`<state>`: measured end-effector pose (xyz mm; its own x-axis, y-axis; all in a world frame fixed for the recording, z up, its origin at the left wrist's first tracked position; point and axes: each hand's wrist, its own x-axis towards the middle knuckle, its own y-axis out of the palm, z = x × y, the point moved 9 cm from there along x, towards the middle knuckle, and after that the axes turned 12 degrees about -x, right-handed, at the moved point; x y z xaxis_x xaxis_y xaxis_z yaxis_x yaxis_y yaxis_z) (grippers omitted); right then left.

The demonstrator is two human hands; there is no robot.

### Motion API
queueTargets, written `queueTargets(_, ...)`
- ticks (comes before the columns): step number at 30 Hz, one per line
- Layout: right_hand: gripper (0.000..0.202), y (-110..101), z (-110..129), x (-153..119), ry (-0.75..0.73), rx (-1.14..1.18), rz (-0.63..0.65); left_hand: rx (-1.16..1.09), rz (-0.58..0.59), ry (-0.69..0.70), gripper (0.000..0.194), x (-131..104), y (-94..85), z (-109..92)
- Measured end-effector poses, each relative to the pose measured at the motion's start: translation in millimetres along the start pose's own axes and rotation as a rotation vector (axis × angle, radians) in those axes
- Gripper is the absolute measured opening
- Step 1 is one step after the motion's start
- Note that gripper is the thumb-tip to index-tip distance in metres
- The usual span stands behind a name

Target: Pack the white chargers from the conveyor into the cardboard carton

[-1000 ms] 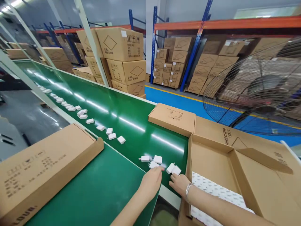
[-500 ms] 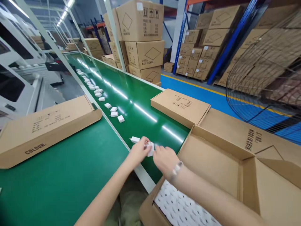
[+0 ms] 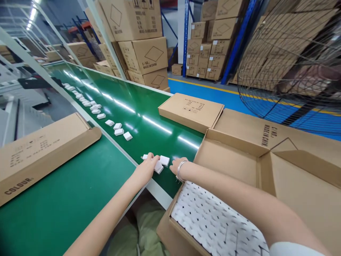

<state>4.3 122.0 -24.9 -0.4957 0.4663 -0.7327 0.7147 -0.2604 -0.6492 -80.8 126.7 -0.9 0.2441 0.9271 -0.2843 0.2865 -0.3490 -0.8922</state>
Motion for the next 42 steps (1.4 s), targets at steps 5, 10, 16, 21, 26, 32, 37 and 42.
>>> queueTargets(5,0.038,-4,1,-5,-0.041,0.005,-0.028,0.265,-0.040,0.184,0.024,-2,0.0,-11)
queueTargets(10,0.024,-10,1,1,-0.004,0.043,-0.091,0.211,0.047,0.318,0.033,3,21.9,-21)
queueTargets(16,0.027,-24,-31,-12,0.098,0.268,-0.222,0.158,0.053,0.330,0.029,6,27.2,-28)
queueTargets(21,0.045,-19,-66,-77,0.119,0.644,-0.489,-0.477,0.018,0.370,0.028,-23,-4.5,-41)
queueTargets(26,0.067,35,-33,-116,-0.078,1.450,-0.618,-1.445,-0.087,0.282,0.039,-58,-13.0,-56)
queueTargets(32,0.054,77,22,-121,-0.339,2.312,-0.383,-1.576,-0.213,0.530,0.032,-81,-11.1,-95)
queueTargets(37,0.049,72,20,-136,-0.402,2.347,-0.396,-1.492,-0.254,0.679,0.027,-90,-25.7,-118)
queueTargets(42,0.071,95,15,-134,-0.225,2.282,-0.358,-1.441,-0.243,0.719,0.030,-86,-35.0,-131)
